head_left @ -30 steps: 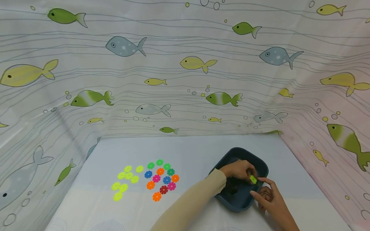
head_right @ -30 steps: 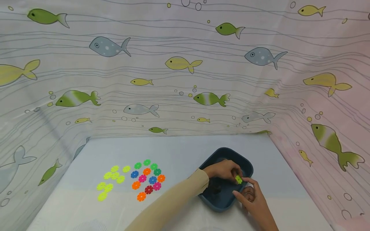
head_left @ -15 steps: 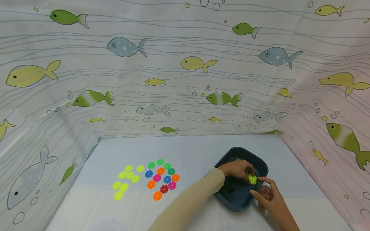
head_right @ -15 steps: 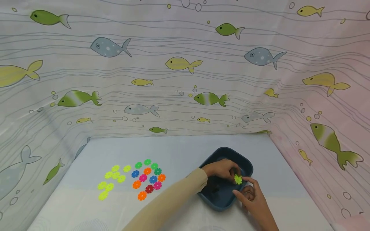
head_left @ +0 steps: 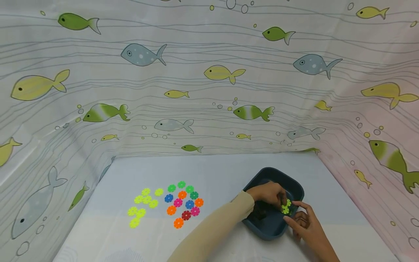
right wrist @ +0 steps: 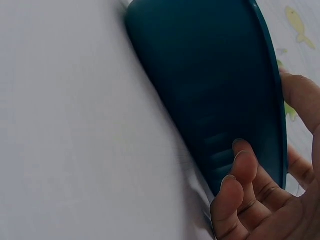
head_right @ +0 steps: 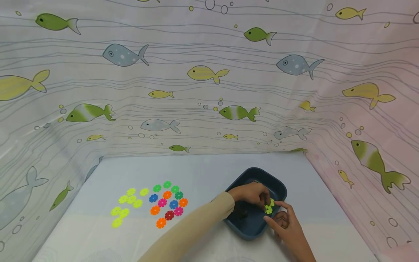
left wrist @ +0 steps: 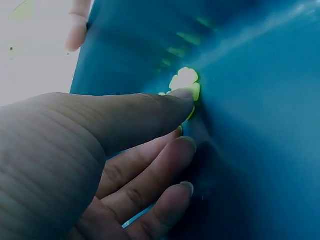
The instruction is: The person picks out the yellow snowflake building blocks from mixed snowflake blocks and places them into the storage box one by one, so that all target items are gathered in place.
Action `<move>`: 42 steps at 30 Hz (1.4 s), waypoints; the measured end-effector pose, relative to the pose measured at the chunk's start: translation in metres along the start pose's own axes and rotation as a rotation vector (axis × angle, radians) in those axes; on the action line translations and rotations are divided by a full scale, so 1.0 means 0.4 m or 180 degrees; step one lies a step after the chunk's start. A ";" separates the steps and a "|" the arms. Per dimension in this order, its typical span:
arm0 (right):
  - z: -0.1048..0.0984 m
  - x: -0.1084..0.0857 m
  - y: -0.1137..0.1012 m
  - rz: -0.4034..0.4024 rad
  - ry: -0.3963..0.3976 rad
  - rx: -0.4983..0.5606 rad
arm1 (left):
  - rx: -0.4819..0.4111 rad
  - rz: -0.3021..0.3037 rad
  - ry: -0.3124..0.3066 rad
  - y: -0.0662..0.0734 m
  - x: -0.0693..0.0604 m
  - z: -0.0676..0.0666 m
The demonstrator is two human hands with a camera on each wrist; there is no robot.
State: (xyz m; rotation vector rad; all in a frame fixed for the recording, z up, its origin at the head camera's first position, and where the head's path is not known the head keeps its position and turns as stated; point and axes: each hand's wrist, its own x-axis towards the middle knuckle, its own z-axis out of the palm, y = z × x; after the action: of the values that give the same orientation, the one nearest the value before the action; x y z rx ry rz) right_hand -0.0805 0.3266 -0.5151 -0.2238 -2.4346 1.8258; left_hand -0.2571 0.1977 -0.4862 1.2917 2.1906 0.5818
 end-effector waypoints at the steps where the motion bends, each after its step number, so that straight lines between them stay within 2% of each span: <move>1: -0.001 0.000 0.001 -0.0008 -0.0004 -0.0003 | 0.0004 0.0003 0.0003 -0.001 0.000 0.000; 15: -0.002 0.002 0.008 -0.0101 -0.0033 0.0051 | 0.0126 0.0000 0.0000 -0.006 0.002 0.001; 20: -0.003 0.004 0.010 -0.0141 -0.0049 0.0053 | 0.0086 -0.0025 -0.0007 -0.006 -0.004 -0.003; 24: -0.004 0.004 0.012 -0.0163 -0.0076 0.0060 | 0.0089 0.0060 -0.0034 -0.007 -0.016 -0.013; 28: -0.006 0.005 0.011 -0.0133 -0.0085 0.0051 | 0.0021 0.0148 -0.0057 -0.012 -0.037 -0.033; 32: -0.004 0.007 0.009 -0.0087 -0.0049 0.0002 | -0.0116 0.0181 0.0018 -0.016 -0.065 -0.055; 37: 0.000 0.008 0.009 -0.0029 0.0005 -0.0055 | -0.0204 0.0327 0.0112 -0.021 -0.097 -0.075; 42: 0.000 0.006 0.012 -0.0097 -0.0013 -0.0100 | -0.0267 0.0520 0.0164 -0.030 -0.139 -0.090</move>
State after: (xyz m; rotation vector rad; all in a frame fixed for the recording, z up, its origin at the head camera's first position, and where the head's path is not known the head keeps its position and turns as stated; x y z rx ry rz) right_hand -0.0826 0.3283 -0.5199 -0.1844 -2.4569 1.7789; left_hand -0.2655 0.1393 -0.4535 1.4343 2.0900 0.7700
